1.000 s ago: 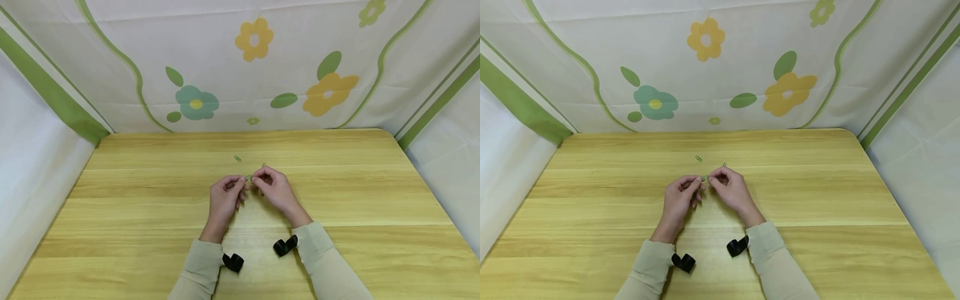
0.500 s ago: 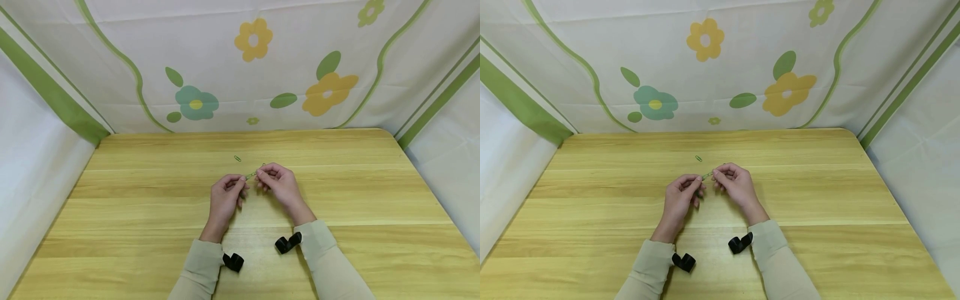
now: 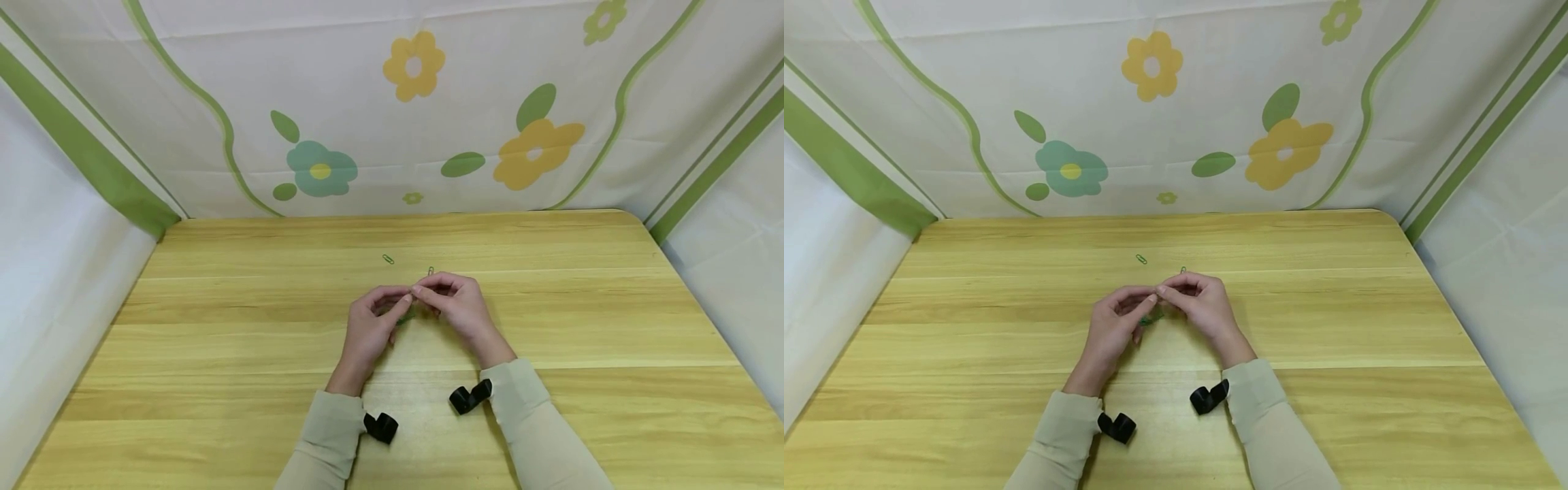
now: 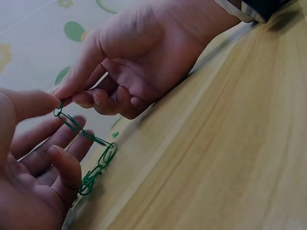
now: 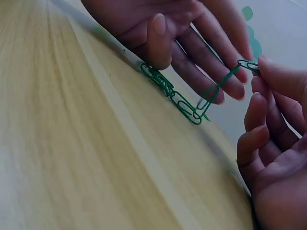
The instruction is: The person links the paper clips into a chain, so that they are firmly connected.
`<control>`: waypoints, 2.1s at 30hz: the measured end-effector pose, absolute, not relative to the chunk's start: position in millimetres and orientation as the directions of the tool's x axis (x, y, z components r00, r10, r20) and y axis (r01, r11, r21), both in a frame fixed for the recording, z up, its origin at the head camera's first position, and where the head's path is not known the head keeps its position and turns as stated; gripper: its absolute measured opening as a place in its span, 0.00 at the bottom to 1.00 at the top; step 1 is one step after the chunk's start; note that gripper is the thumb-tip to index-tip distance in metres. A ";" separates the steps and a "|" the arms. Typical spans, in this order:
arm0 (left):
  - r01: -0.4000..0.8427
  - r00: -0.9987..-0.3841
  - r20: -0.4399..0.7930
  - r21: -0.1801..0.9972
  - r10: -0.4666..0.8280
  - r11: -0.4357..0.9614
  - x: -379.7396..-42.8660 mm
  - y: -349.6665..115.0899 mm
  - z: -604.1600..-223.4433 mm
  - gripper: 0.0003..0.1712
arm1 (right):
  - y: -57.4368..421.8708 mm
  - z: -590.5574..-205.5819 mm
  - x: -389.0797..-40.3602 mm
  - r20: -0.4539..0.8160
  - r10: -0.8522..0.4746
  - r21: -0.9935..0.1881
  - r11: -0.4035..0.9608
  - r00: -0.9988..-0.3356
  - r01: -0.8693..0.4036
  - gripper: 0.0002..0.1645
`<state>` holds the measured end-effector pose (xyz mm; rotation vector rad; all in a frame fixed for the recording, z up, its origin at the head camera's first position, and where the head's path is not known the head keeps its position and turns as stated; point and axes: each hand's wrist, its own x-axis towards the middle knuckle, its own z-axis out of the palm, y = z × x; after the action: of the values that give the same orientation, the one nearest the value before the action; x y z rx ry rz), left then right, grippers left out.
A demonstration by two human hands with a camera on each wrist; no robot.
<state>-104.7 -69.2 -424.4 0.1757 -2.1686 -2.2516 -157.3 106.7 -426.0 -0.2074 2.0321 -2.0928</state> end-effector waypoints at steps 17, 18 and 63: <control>-0.074 -0.981 -0.091 0.992 -0.169 -0.102 -107.1 -69.1 -424.0 0.08 | 113.1 -416.7 -181.1 -0.144 0.087 -0.864 0.475 -0.986 0.168 0.15; -0.077 -0.980 -0.095 0.991 -0.173 -0.105 -107.4 -69.2 -424.4 0.09 | 110.8 -415.4 -183.4 -0.140 0.078 -0.828 0.538 -0.987 0.159 0.16; -0.126 -0.974 -0.140 0.988 -0.176 -0.088 -109.7 -69.5 -425.8 0.10 | 99.9 -421.8 -153.0 -0.008 -0.081 -0.995 -0.102 -0.997 0.016 0.12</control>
<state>-109.7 -69.5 -425.8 0.3471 -2.0977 -2.2660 -153.0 99.9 -421.8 -0.0741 2.0602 -2.2836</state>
